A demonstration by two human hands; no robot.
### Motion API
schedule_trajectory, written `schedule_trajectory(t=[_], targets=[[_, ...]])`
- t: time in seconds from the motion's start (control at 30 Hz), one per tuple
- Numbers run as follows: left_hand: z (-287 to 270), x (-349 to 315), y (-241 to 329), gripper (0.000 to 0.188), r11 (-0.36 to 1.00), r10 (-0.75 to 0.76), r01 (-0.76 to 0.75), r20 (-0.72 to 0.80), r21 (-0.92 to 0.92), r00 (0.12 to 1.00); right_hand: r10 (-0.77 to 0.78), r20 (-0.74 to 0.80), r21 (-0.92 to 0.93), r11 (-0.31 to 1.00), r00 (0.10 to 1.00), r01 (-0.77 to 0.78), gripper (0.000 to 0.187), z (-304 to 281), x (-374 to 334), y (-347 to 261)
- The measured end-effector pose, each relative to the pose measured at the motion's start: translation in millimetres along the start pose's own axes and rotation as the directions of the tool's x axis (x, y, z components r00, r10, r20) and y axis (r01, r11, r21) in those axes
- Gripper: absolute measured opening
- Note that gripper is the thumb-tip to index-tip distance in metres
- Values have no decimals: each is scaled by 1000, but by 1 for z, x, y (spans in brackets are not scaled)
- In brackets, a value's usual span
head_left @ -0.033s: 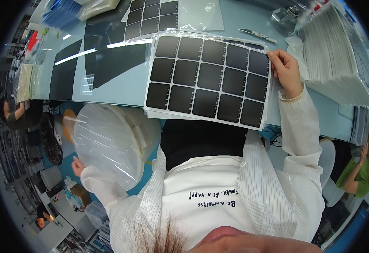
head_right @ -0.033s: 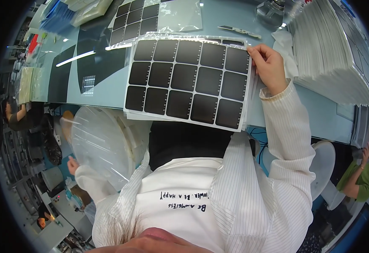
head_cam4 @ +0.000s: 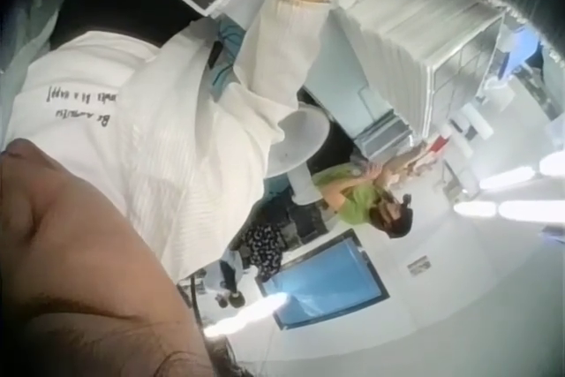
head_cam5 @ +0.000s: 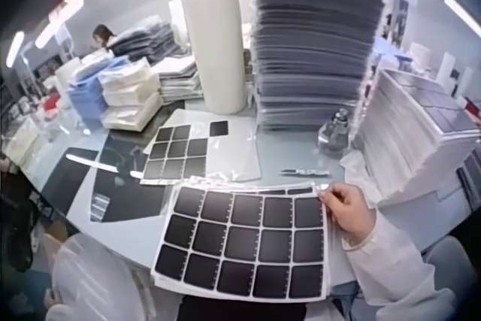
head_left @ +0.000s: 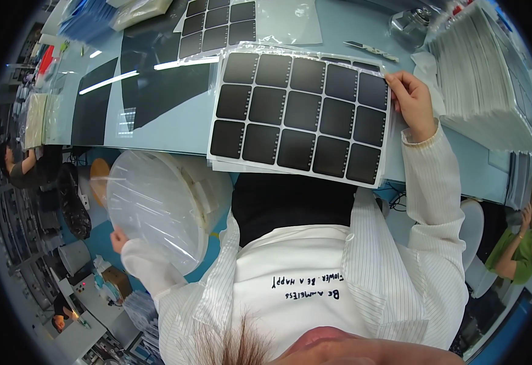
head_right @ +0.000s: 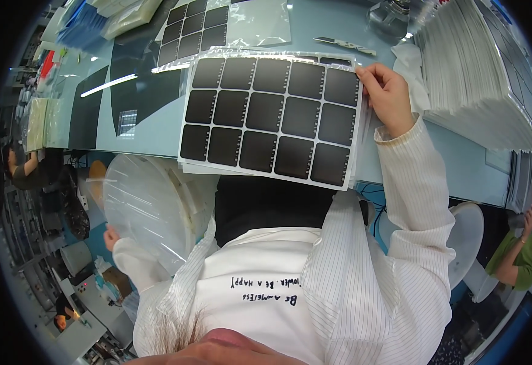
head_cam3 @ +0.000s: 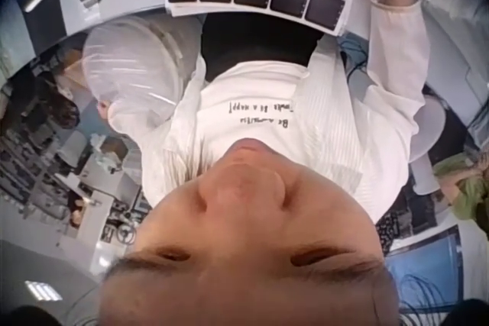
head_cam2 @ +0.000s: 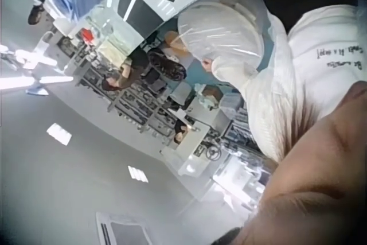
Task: Picking up individual solar cell sheets from a stack, inspecting them, cleaning them with a white cloth, and restacking them.
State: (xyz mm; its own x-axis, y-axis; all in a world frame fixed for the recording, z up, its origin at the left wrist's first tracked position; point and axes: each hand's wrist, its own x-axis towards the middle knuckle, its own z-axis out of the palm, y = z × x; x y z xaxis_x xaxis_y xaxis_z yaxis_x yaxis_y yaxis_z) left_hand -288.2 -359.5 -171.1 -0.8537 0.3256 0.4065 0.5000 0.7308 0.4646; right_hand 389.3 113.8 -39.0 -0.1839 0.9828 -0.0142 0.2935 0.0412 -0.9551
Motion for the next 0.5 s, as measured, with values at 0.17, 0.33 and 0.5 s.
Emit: schedule_trajectory(t=[0.17, 0.33, 0.5], targets=[[64, -29, -90, 44, 970, -202, 133, 366, 205, 908, 10, 11, 52, 999, 1000, -11, 18, -1, 4, 7], [53, -5, -51, 46, 951, -9, -69, 251, 302, 968, -9, 4, 42, 999, 1000, 9, 18, 6, 1, 1], [20, 62, 92, 28, 987, 41, -46, -33, -152, 999, 71, -12, 84, 994, 997, -70, 19, -8, -4, -10]])
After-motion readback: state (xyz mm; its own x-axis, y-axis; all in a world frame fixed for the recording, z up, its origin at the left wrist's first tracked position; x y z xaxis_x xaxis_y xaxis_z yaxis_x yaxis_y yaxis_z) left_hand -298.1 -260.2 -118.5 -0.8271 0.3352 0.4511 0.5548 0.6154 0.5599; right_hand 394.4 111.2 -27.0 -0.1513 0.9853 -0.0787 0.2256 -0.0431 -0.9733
